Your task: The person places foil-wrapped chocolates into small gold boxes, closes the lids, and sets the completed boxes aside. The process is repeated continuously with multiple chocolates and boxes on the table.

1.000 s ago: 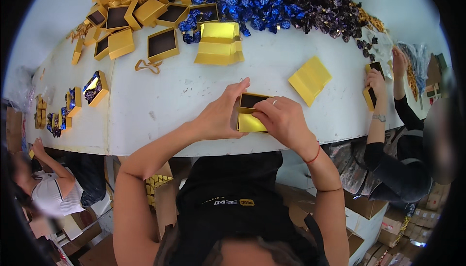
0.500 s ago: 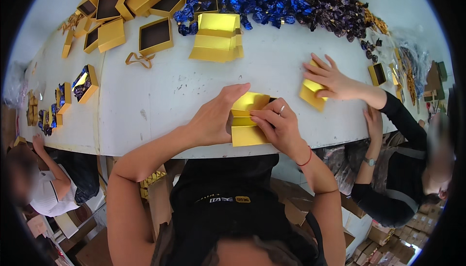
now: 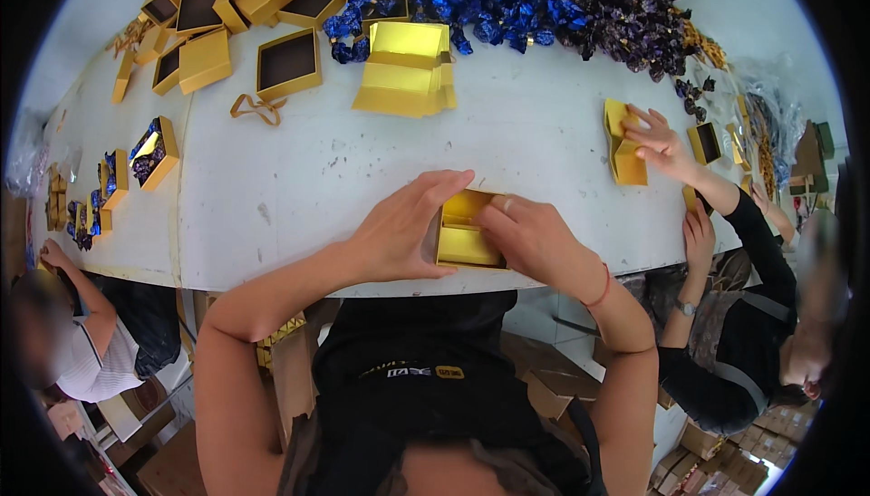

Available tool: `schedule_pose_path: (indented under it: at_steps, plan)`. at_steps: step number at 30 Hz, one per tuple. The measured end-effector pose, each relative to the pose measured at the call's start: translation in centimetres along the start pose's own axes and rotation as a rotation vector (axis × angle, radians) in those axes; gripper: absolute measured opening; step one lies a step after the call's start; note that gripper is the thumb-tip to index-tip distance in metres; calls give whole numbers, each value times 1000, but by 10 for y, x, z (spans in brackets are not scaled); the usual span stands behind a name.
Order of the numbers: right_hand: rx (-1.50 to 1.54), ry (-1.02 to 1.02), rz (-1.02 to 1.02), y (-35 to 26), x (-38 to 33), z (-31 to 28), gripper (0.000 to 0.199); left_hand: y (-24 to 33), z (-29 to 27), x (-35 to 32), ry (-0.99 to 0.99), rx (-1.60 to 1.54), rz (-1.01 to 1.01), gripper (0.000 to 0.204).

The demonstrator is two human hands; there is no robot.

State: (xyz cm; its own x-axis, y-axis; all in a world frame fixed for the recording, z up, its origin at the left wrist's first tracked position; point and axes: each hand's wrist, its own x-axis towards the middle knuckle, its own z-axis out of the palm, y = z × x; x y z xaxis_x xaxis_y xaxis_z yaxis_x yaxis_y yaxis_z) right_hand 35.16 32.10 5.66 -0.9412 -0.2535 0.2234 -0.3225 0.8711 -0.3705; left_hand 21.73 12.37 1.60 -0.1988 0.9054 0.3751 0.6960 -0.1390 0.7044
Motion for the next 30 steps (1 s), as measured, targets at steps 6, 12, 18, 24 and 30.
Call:
schedule_pose_path:
  at_steps: [6, 12, 18, 24, 30]
  plan:
    - [8, -178, 33, 4, 8, -7, 13, 13, -7, 6, -45, 55, -213, 59]
    - [268, 237, 335, 82, 67, -39, 33, 16, -6, 27, -79, 371, -84, 16]
    - [-470, 489, 419, 199, 100, -4, 19, 22, 2, 26, 34, 370, -38, 17]
    - [-269, 503, 317, 212, 74, -16, 23, 30, 10, 17, 90, 506, 84, 15]
    - [-183, 577, 366, 220, 70, -6, 42, 25, 16, 19, -9, 483, 4, 15]
